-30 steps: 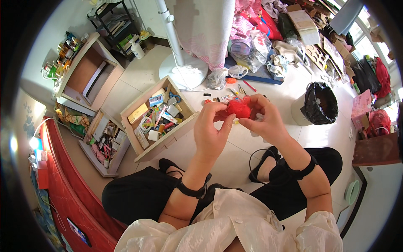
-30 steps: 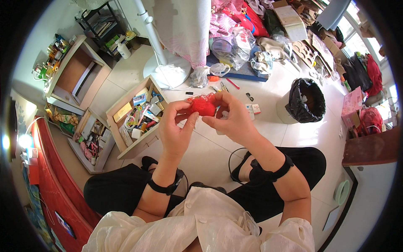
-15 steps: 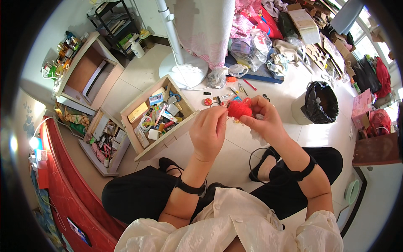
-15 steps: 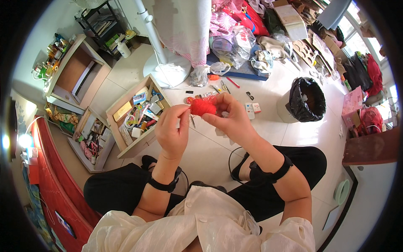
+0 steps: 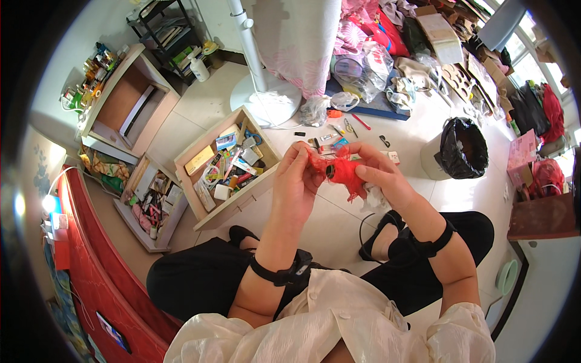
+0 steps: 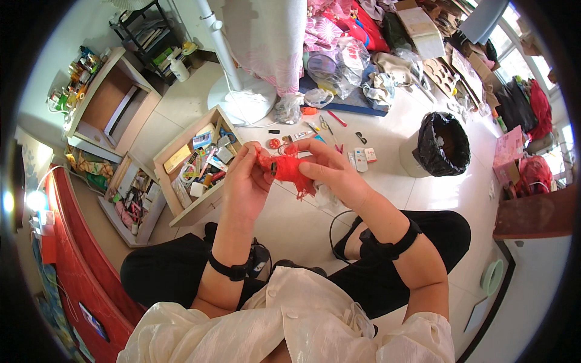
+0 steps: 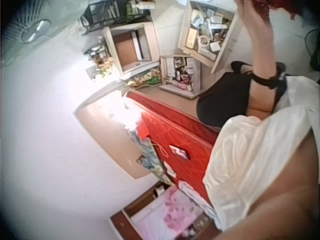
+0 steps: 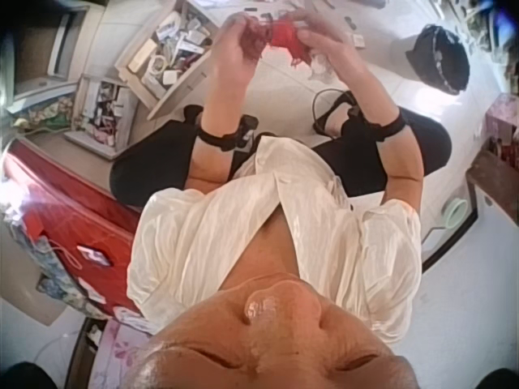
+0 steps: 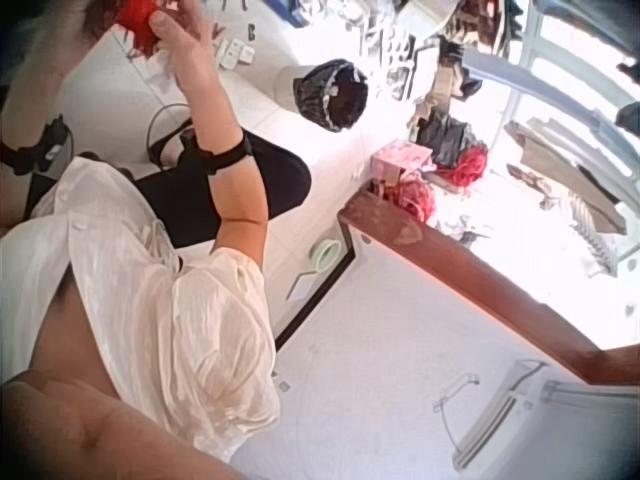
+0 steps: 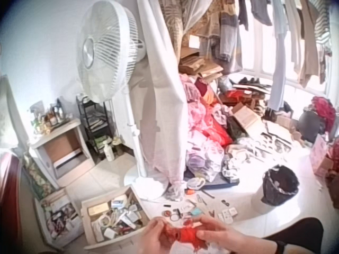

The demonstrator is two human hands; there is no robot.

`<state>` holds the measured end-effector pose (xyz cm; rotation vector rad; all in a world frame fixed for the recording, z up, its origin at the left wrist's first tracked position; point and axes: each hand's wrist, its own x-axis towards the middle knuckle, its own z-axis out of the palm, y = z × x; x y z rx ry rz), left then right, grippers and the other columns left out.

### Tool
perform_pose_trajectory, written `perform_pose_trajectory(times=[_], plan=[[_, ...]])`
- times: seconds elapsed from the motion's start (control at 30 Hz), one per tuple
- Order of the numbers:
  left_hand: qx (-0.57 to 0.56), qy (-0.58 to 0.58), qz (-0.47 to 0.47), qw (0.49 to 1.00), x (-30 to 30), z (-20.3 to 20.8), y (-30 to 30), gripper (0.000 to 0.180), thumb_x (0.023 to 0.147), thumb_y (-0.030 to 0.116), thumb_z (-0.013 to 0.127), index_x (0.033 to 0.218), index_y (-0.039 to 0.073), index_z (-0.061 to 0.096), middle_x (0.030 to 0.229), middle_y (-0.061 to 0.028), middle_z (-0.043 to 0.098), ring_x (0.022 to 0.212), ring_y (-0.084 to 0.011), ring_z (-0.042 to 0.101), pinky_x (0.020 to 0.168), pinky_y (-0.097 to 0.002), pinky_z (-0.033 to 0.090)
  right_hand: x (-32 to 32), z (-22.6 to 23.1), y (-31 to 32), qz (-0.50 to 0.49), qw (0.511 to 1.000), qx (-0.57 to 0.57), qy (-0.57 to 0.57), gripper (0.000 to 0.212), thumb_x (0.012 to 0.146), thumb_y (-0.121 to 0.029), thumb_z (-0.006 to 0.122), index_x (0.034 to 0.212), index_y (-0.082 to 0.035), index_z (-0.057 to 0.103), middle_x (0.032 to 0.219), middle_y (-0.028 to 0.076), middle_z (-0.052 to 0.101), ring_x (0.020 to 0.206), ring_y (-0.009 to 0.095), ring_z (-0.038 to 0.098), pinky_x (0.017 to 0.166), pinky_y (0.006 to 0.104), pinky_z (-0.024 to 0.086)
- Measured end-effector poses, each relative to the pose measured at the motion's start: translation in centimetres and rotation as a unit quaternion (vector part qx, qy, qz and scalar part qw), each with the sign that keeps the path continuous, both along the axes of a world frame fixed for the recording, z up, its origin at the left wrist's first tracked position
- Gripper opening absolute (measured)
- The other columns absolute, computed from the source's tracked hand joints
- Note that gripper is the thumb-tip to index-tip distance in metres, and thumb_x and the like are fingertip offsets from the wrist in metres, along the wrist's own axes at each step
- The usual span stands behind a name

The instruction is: The person wipes a watch with a cloth, applies a substance from a tube to a small red fabric object, and uses a needle and a small screwdriver to work on the red object and some black rings.

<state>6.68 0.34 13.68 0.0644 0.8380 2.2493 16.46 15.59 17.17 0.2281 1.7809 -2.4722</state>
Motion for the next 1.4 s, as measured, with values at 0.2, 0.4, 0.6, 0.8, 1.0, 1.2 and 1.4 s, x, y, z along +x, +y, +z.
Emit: perform_pose_trajectory(times=[0.2, 0.4, 0.6, 0.8, 1.0, 1.2, 1.4], plan=[[0.029, -0.036, -0.009, 0.999, -0.5, 0.2, -0.3, 0.01, 0.093, 0.016, 0.044, 0.086, 0.01, 0.049, 0.071, 0.0017, 0.049, 0.064, -0.0068, 0.048, 0.053, -0.0183, 0.039, -0.2, 1.0, -0.5, 0.053, 0.998, 0.036, 0.023, 0.05, 0.077, -0.007, 0.062, 0.121, -0.006, 0.038, 0.085, 0.004, 0.057, 0.069, 0.01, 0.053, 0.062, 0.0231, 0.041], [0.05, 0.002, 0.03, 0.998, -1.7, 0.1, -0.8, 0.009, 0.092, 0.015, 0.046, 0.085, 0.01, 0.048, 0.071, 0.0029, 0.047, 0.064, -0.0075, 0.046, 0.052, -0.0186, 0.035, -0.2, -0.1, -0.2, 0.004, 0.97, 0.229, 0.08, 0.057, 0.07, -0.002, 0.069, 0.116, -0.007, 0.036, 0.081, 0.003, 0.055, 0.068, 0.009, 0.051, 0.063, 0.0234, 0.042], [0.05, 0.151, 0.005, 0.987, -1.8, 0.9, -1.6, 0.012, 0.086, 0.014, 0.055, 0.096, 0.008, 0.052, 0.072, 0.0018, 0.046, 0.064, -0.0071, 0.045, 0.053, -0.0185, 0.035, -0.3, 1.2, -0.2, -0.052, 0.936, 0.334, 0.096, 0.061, 0.066, -0.003, 0.072, 0.114, -0.008, 0.036, 0.08, 0.005, 0.057, 0.061, 0.011, 0.051, 0.056, 0.0238, 0.042], [-0.224, 0.549, -0.007, 0.805, -0.7, 1.3, -0.7, 0.038, 0.068, 0.005, 0.071, 0.104, 0.008, 0.06, 0.088, -0.0032, 0.055, 0.068, -0.0088, 0.053, 0.056, -0.0194, 0.042, -0.3, 1.6, -0.5, -0.06, 0.887, 0.444, 0.107, 0.059, 0.065, -0.004, 0.073, 0.113, -0.007, 0.038, 0.08, 0.006, 0.059, 0.061, 0.013, 0.052, 0.056, 0.024, 0.043], [-0.218, 0.546, 0.068, 0.806, -0.1, 0.9, -0.3, 0.02, 0.07, 0.0, 0.069, 0.089, 0.004, 0.065, 0.086, -0.0043, 0.058, 0.069, -0.0113, 0.054, 0.056, -0.0204, 0.044, -0.3, 0.3, -0.7, -0.079, 0.908, 0.403, 0.081, 0.041, 0.066, -0.009, 0.074, 0.101, -0.002, 0.053, 0.079, 0.005, 0.058, 0.065, 0.01, 0.051, 0.057, 0.0244, 0.044], [-0.244, 0.544, 0.091, 0.797, -0.3, 0.7, -0.2, 0.011, 0.074, 0.003, 0.066, 0.085, 0.003, 0.063, 0.079, -0.0046, 0.06, 0.064, -0.012, 0.054, 0.053, -0.021, 0.042, -0.3, 1.6, -0.8, -0.049, 0.921, 0.387, -0.029, 0.034, 0.07, -0.012, 0.071, 0.098, 0.001, 0.056, 0.079, 0.006, 0.057, 0.065, 0.011, 0.05, 0.06, 0.0232, 0.043], [-0.219, 0.401, 0.085, 0.885, -0.2, -0.5, -0.1, 0.008, 0.083, 0.009, 0.06, 0.084, 0.0, 0.061, 0.078, -0.0025, 0.059, 0.063, -0.008, 0.051, 0.053, -0.0195, 0.039, -0.6, 1.4, -0.8, -0.041, 0.936, 0.348, -0.035, 0.032, 0.073, -0.014, 0.069, 0.097, 0.002, 0.056, 0.078, 0.006, 0.057, 0.064, 0.011, 0.05, 0.059, 0.0249, 0.043]])
